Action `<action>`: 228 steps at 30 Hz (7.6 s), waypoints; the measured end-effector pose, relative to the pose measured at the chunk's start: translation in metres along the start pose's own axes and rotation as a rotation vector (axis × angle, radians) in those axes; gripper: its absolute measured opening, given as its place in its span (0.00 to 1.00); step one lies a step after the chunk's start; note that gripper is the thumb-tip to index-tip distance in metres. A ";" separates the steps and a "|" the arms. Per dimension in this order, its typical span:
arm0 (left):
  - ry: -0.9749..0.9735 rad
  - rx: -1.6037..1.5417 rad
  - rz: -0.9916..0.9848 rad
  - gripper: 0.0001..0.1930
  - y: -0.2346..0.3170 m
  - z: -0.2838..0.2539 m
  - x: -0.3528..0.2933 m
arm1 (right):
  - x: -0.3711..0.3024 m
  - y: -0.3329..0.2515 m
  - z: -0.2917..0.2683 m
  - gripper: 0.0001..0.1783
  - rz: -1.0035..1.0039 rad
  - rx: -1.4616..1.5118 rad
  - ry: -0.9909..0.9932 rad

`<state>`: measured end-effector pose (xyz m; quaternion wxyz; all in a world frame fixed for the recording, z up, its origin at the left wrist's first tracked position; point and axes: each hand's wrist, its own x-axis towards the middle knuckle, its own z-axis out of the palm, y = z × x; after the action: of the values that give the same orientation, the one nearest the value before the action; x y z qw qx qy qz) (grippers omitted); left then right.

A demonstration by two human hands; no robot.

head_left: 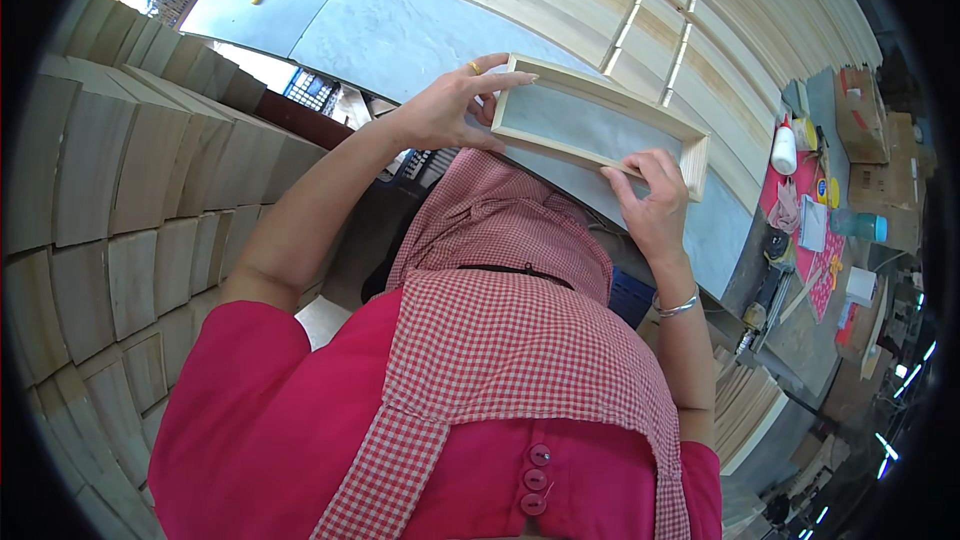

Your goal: The person assembles small wooden boxes by hand. They align wooden pieces, apply glue to the joints, and use a nail gun to fasten the pieces together. The person repeatedly picks up wooden components, applies adhesive, and secures them with nails, stacking completed boxes aside.

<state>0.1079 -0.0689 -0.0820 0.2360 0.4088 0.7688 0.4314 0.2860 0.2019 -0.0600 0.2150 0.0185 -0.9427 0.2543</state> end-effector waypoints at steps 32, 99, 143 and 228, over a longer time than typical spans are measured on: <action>-0.001 0.044 0.222 0.48 0.009 0.040 0.034 | 0.015 -0.051 0.062 0.17 -0.125 -0.070 0.233; 0.208 -0.194 0.000 0.50 0.133 0.029 0.051 | -0.066 -0.108 -0.075 0.26 0.772 0.241 -0.125; 0.233 -0.587 -0.092 0.43 0.121 0.015 0.048 | -0.077 -0.094 -0.055 0.21 0.631 0.208 0.007; 0.196 0.276 0.080 0.63 0.017 -0.010 -0.009 | -0.051 0.061 -0.034 0.22 0.572 0.709 0.263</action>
<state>0.1128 -0.0759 -0.0626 0.0840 0.4238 0.8231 0.3685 0.3370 0.2679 -0.0833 0.2344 -0.2019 -0.7298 0.6097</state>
